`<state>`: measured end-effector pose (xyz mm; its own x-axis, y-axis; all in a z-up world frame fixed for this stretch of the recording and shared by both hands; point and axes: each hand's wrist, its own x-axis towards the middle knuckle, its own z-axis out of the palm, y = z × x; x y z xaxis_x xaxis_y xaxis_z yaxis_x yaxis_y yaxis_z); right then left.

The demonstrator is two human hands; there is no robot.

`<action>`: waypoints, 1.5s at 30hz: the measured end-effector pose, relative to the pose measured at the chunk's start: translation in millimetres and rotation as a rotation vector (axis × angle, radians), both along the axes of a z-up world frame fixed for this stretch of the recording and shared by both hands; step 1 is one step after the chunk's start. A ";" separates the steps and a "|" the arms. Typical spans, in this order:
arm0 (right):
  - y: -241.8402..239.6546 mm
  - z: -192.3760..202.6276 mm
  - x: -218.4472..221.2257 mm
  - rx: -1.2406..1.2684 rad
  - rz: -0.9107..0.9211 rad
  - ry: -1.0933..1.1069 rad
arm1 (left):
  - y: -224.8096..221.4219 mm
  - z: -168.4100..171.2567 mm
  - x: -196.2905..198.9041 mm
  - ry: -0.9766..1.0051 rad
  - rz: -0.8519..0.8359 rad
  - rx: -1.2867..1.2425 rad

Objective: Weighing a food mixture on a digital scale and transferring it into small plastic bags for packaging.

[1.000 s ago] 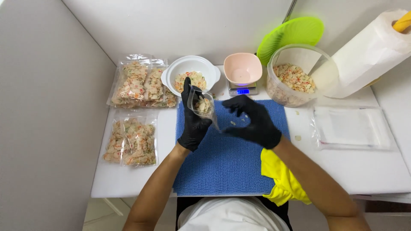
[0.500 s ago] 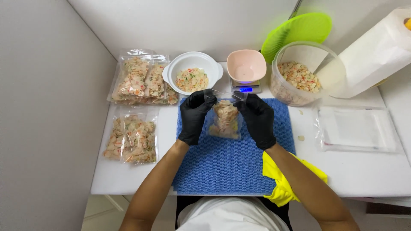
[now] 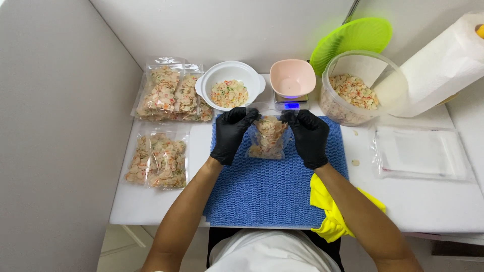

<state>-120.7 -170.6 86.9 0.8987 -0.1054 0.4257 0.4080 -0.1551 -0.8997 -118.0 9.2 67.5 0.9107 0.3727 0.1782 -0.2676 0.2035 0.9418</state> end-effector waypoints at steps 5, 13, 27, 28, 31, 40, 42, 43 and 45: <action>2.5 3.5 -4.3 0.024 0.004 0.002 | -0.3 14.2 -8.8 -0.028 0.000 0.043; 6.9 13.6 -5.4 0.047 0.133 0.042 | -8.3 17.9 -17.2 -0.058 -0.131 -0.044; -3.4 -3.9 -6.7 -0.103 0.274 -0.142 | 7.9 0.0 -15.2 -0.429 -0.255 0.278; -2.4 8.1 -6.5 -0.103 0.286 -0.146 | 9.7 5.4 -16.1 -0.431 -0.243 0.280; -6.8 30.3 -12.6 -0.154 0.340 -0.116 | 11.5 16.8 -24.6 -0.424 -0.236 0.321; -8.1 57.3 -17.1 -0.261 0.261 -0.154 | 44.3 101.7 -87.9 -0.256 -0.097 0.911; -10.4 75.0 -25.2 -0.240 0.300 -0.270 | 58.6 102.5 -111.3 -0.135 -0.104 0.789; -11.0 80.6 -26.9 -0.242 0.303 -0.271 | 61.5 91.9 -115.5 -0.135 -0.101 0.787; -11.8 90.6 -33.2 -0.125 0.225 -0.343 | 67.2 69.6 -127.6 -0.167 -0.175 0.623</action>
